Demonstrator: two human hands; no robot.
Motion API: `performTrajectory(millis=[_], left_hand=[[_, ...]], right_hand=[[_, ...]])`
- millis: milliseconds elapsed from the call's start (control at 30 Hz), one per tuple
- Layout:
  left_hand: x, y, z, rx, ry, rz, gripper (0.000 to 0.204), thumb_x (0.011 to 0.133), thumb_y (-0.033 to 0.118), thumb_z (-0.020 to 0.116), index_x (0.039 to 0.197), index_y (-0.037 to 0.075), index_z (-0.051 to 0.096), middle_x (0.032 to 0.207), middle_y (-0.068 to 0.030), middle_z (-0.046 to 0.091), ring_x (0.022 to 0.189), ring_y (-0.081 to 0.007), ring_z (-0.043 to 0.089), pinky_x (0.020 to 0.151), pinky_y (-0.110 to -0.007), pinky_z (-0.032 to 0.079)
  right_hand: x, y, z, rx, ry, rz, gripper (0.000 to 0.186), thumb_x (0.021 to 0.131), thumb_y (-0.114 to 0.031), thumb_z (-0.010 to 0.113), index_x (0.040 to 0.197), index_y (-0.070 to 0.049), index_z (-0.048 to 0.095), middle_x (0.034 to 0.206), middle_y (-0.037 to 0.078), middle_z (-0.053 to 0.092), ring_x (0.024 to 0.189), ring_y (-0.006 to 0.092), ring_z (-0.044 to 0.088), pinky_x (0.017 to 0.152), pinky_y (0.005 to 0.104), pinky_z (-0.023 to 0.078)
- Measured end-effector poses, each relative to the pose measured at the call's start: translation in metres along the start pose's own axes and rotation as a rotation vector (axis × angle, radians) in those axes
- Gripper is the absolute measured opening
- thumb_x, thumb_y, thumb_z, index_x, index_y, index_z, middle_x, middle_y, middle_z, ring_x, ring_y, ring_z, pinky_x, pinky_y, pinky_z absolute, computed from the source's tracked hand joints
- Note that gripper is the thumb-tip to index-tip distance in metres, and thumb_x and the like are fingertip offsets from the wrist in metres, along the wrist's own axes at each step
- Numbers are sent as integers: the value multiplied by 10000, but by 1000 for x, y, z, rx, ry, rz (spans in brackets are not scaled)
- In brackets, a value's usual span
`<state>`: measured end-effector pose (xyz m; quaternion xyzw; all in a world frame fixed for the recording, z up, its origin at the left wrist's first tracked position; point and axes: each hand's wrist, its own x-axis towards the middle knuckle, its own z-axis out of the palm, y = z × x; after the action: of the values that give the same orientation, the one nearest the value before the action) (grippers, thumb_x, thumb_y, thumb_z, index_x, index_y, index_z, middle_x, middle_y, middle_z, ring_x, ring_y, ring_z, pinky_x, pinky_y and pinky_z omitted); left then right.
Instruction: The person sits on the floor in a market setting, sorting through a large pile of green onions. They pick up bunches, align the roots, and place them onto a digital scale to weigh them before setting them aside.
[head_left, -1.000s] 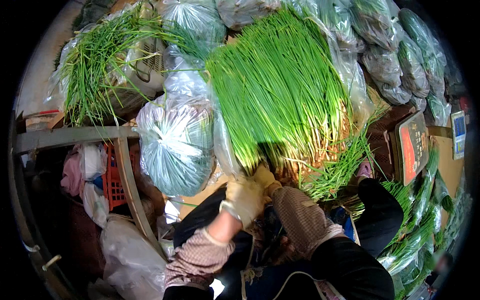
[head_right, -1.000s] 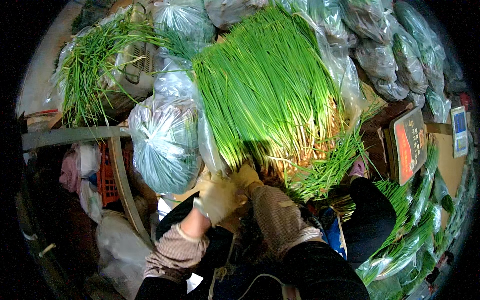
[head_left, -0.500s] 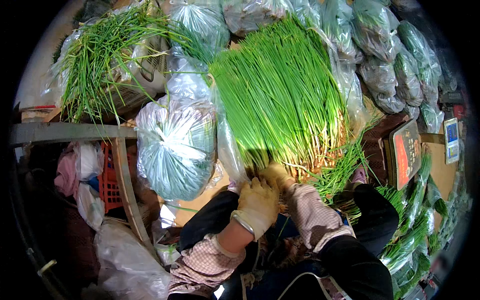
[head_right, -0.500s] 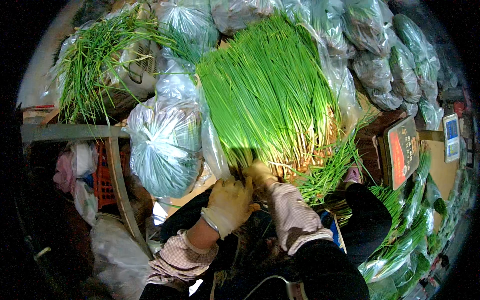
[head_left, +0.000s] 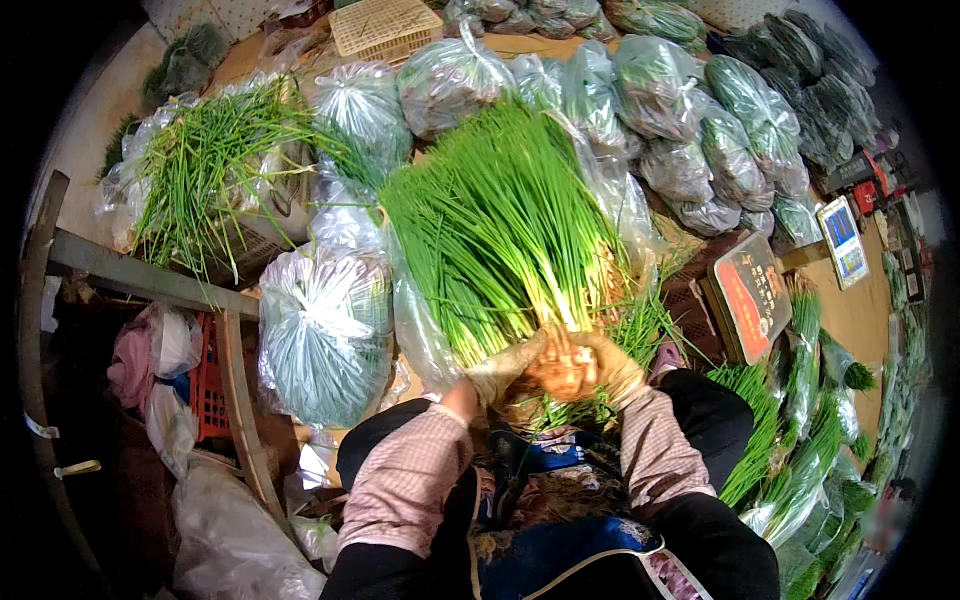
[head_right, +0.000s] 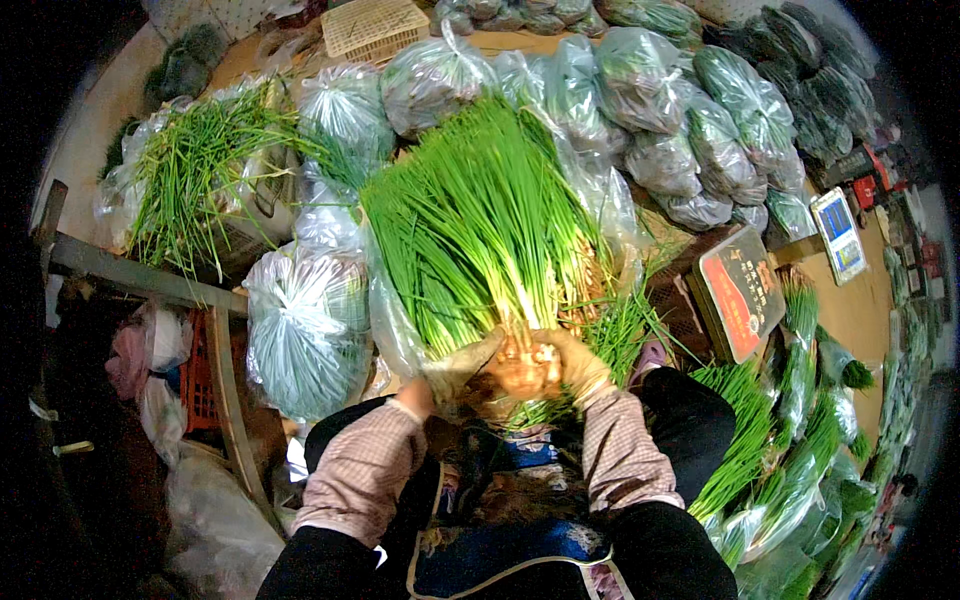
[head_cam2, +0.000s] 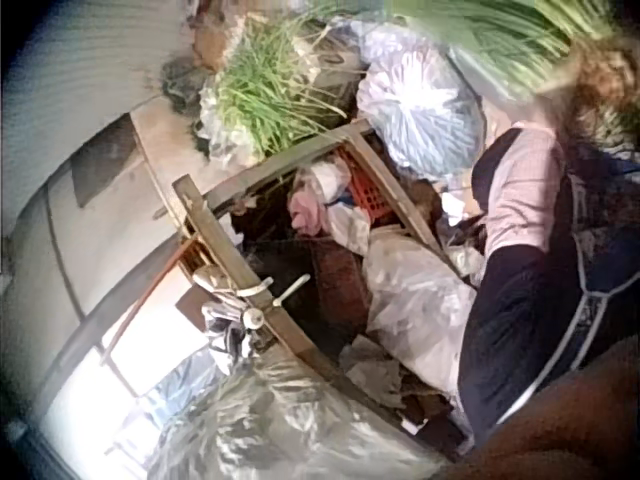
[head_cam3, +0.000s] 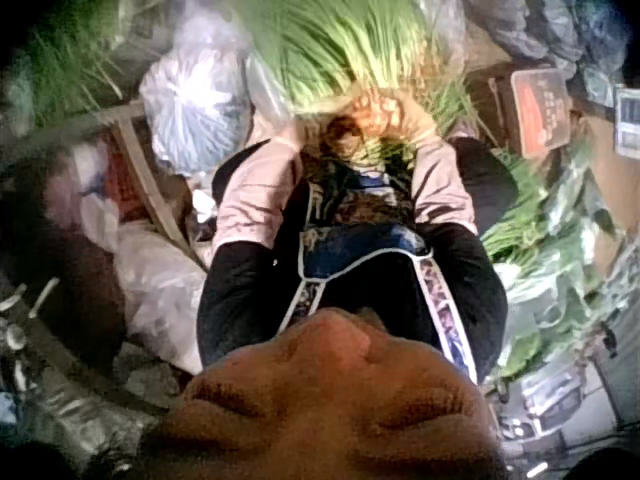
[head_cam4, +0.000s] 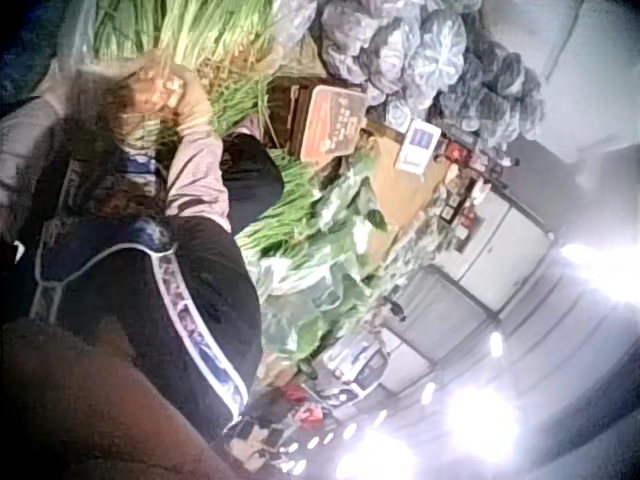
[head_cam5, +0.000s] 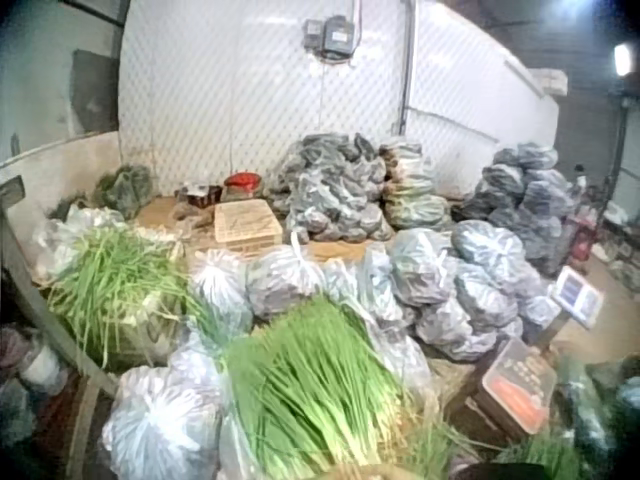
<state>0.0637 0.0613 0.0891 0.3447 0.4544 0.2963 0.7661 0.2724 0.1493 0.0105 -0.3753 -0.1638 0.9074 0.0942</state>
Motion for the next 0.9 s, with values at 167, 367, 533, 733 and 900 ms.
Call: performTrajectory(millis=[167,367,533,733,900], left_hand=[[58,-91,2,-146,308,-278,901,801,562,578,1368,-62,260,1365,-262,360,1227,-300,419,981,-355,370],[82,-83,45,-109,697,-105,986,725,250,750,1380,-123,115,1241,-212,473,1107,-255,493,925,-287,401],[74,-97,36,-589,598,150,824,781,117,687,1370,-121,162,1105,-151,588,971,-229,582,871,-291,437],[93,-134,13,102,1011,-155,723,793,339,653,1266,-108,338,1228,-265,477,1129,-340,493,932,-364,411],[69,-94,45,592,951,280,491,875,338,548,1295,99,460,1324,-178,430,1258,-346,370,1038,-400,316]], right_hand=[[4,56,5,-146,389,-165,477,873,-230,594,1229,66,480,1172,162,554,1042,206,554,875,294,467],[19,69,-81,-504,259,-476,625,750,-240,746,1235,53,482,1162,155,569,1006,224,564,836,319,459],[-15,22,-28,-171,392,-209,360,797,-154,672,1088,44,597,991,139,642,845,227,633,740,331,540],[-26,11,-55,-185,401,-230,316,813,-145,633,1064,41,585,890,117,654,706,195,634,606,292,519],[-43,11,-6,-666,501,-422,462,749,-193,678,1095,62,509,910,117,625,806,209,597,690,284,477]])
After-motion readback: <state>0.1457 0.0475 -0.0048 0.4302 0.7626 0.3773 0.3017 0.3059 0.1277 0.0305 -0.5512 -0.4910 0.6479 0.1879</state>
